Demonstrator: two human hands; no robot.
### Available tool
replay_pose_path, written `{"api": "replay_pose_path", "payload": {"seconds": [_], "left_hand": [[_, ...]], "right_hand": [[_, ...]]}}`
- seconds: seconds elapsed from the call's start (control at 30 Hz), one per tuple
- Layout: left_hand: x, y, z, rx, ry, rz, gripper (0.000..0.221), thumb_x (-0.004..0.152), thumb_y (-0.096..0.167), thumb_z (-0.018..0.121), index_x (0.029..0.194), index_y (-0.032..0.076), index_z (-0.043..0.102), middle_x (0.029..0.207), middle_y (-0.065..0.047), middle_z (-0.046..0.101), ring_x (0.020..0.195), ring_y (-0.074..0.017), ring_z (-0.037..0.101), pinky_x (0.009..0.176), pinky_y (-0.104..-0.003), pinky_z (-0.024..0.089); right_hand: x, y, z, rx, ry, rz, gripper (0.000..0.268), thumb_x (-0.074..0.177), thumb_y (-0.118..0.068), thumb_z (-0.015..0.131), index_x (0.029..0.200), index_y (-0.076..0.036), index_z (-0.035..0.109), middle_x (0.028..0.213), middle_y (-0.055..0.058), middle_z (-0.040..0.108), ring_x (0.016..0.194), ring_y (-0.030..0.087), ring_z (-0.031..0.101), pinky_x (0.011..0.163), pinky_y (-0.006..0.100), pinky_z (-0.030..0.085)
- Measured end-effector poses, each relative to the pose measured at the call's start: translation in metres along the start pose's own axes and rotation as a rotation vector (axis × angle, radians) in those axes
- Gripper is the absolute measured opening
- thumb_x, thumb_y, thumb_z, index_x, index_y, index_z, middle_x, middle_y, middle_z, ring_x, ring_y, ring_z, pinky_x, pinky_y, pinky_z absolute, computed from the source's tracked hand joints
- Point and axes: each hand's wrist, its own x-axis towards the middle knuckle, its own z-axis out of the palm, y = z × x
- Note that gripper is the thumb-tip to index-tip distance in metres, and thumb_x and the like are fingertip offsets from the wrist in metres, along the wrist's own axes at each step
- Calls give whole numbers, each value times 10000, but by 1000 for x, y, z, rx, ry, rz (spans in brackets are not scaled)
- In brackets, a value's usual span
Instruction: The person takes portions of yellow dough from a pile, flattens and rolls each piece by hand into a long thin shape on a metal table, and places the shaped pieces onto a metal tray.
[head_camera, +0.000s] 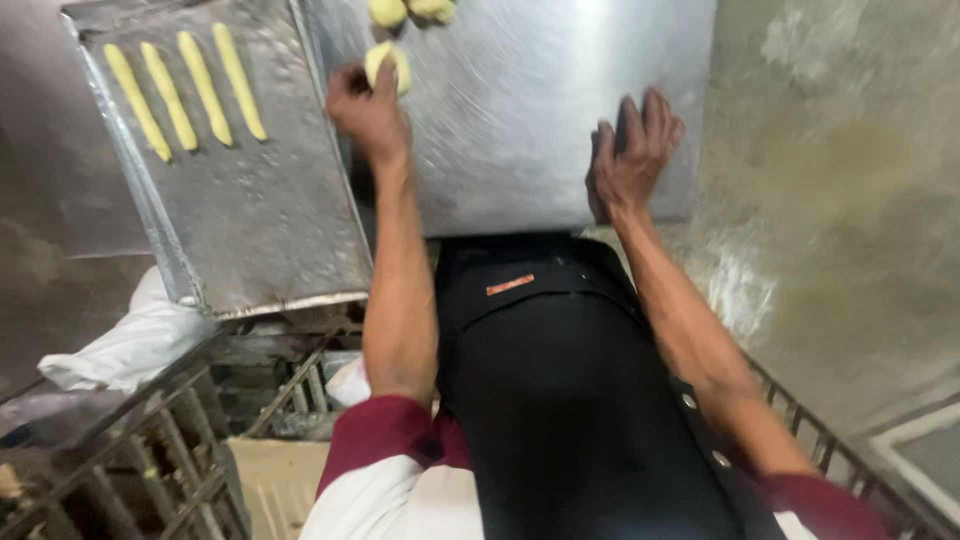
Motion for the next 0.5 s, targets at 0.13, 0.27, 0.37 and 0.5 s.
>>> {"api": "replay_pose_path", "payload": {"seconds": [0.13,0.27,0.37,0.5], "left_hand": [[-89,63,-56,209,-366,-210,215,794,34,826,958,-25,701,849,-62,720,747,-128,654,679,-267,539],[-193,80,-32,18,-609,-387,214,855,33,744,1049,4,656,973,-65,713,887,-147,695,797,-307,580],[-235,92,-13,151,-619,-249,180,901,72,728,1054,1,666,966,-118,735,883,-196,719,804,-339,581],[-251,105,9,204,-664,-109,180,941,123,722,1062,1,670,961,-158,742,876,-230,733,803,-356,579]], "right_hand": [[-21,4,6,629,-53,320,344,1049,-315,642,1198,-16,723,1120,155,754,1014,236,729,850,379,623],[-57,-27,5,995,-496,423,442,1066,-382,533,1092,-7,766,808,39,733,690,137,675,667,327,567],[-64,-37,-11,724,-401,422,454,1058,-389,604,900,4,769,687,53,699,633,134,612,606,346,501],[-68,-21,-26,575,-232,421,485,1047,-375,654,781,30,635,629,94,580,593,157,472,584,374,427]]}}
